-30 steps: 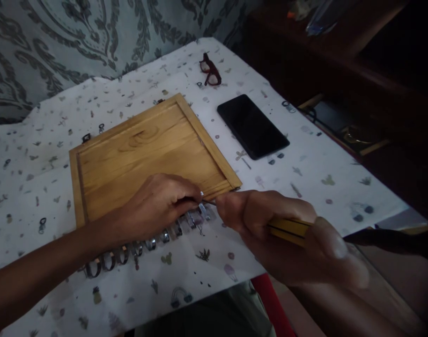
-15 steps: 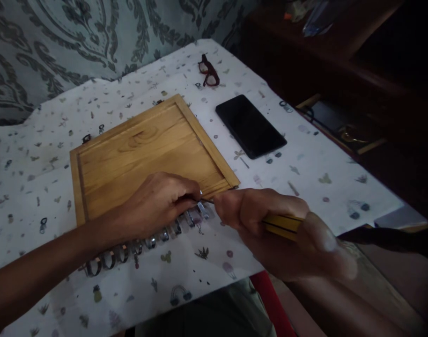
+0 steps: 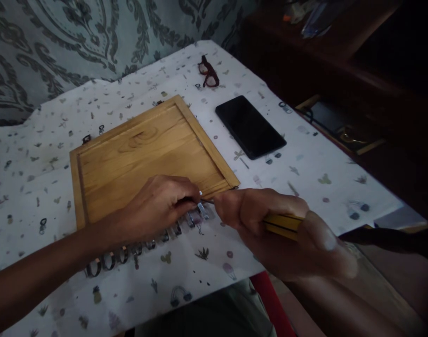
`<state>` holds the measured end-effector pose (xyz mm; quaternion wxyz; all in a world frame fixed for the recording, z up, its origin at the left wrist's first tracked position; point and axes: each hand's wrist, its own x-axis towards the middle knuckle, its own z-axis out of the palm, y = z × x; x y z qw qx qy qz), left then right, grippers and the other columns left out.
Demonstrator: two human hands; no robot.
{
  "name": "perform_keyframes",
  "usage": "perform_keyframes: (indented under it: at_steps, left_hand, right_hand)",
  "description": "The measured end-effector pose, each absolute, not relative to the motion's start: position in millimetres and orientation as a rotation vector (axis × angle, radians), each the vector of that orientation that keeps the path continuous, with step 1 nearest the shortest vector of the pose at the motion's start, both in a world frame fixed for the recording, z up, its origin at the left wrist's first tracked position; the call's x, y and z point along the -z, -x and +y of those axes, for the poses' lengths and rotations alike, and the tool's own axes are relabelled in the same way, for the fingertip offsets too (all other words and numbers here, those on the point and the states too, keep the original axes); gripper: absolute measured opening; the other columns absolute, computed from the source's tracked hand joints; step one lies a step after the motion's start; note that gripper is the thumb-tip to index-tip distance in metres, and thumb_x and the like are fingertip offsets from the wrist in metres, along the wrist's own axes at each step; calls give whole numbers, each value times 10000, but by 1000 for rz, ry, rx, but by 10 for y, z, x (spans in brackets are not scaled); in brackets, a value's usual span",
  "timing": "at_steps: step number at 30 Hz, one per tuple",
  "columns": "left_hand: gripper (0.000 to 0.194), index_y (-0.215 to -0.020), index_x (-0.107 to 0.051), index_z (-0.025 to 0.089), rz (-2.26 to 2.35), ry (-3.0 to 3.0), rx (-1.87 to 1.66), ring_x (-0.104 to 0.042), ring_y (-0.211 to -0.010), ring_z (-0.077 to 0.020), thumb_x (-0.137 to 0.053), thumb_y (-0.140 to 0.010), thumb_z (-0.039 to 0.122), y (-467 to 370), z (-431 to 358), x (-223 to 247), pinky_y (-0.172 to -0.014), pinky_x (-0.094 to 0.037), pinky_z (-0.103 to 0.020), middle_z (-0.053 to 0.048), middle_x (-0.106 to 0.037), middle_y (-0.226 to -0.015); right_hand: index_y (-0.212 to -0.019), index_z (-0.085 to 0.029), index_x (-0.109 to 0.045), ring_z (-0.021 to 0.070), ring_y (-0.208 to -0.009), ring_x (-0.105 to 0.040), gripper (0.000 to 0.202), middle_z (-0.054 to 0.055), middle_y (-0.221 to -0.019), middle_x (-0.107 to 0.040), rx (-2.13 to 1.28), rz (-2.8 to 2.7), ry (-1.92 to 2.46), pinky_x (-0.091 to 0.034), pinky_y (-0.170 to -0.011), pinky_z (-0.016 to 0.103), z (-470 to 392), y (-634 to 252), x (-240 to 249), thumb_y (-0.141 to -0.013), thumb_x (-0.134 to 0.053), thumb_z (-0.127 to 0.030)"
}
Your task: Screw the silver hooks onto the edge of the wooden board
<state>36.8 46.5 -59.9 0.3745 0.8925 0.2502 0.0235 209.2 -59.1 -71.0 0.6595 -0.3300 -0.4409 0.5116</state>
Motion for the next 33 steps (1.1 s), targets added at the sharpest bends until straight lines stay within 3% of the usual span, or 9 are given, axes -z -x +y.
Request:
perform_keyframes:
  at_steps: [9, 17, 23, 29, 33]
  left_hand:
    - [151, -1003, -750, 157, 676, -2268, -19, -734, -891, -168, -602, -995, 135, -355, 443, 595, -815, -552, -287, -34, -790, -978]
    - [168, -967, -743, 179, 676, -2272, -20, -730, -893, -159, -586, -995, 125, -355, 434, 603, -823, -553, -276, -22, -790, -979]
    - [128, -921, -721, 178, 697, -2256, -50, -717, -786, -134, -620, -979, 125, -363, 437, 603, -714, -526, -234, 4, -771, -862]
    - [135, -965, -753, 188, 627, -2231, -134, -754, -891, -155, -629, -994, 143, -313, 442, 649, -813, -563, -255, -18, -798, -959]
    - [157, -957, -760, 178, 553, -2291, -196, -739, -849, -139, -616, -1011, 146, -279, 433, 670, -769, -548, -233, -31, -773, -929]
  right_hand:
    - [-540, -220, -358, 121, -508, -335, 642, -43, -524, -322, -1167, -973, 735, -314, -535, 325, -595, -2071, 718, -992, -565, -626]
    - [-547, -218, -361, 127, -519, -359, 650, -38, -532, -344, -1164, -991, 743, -311, -549, 328, -603, -2086, 712, -982, -557, -659]
    - [-536, -215, -364, 126, -529, -364, 669, -38, -527, -347, -1180, -986, 752, -327, -559, 330, -611, -2108, 703, -962, -573, -686]
    - [-539, -219, -366, 125, -523, -355, 657, -38, -531, -349, -1176, -976, 727, -314, -557, 331, -596, -2099, 710, -968, -576, -670]
    - [-537, -217, -353, 120, -516, -341, 665, -45, -527, -327, -1179, -963, 725, -298, -549, 325, -590, -2079, 714, -963, -584, -673]
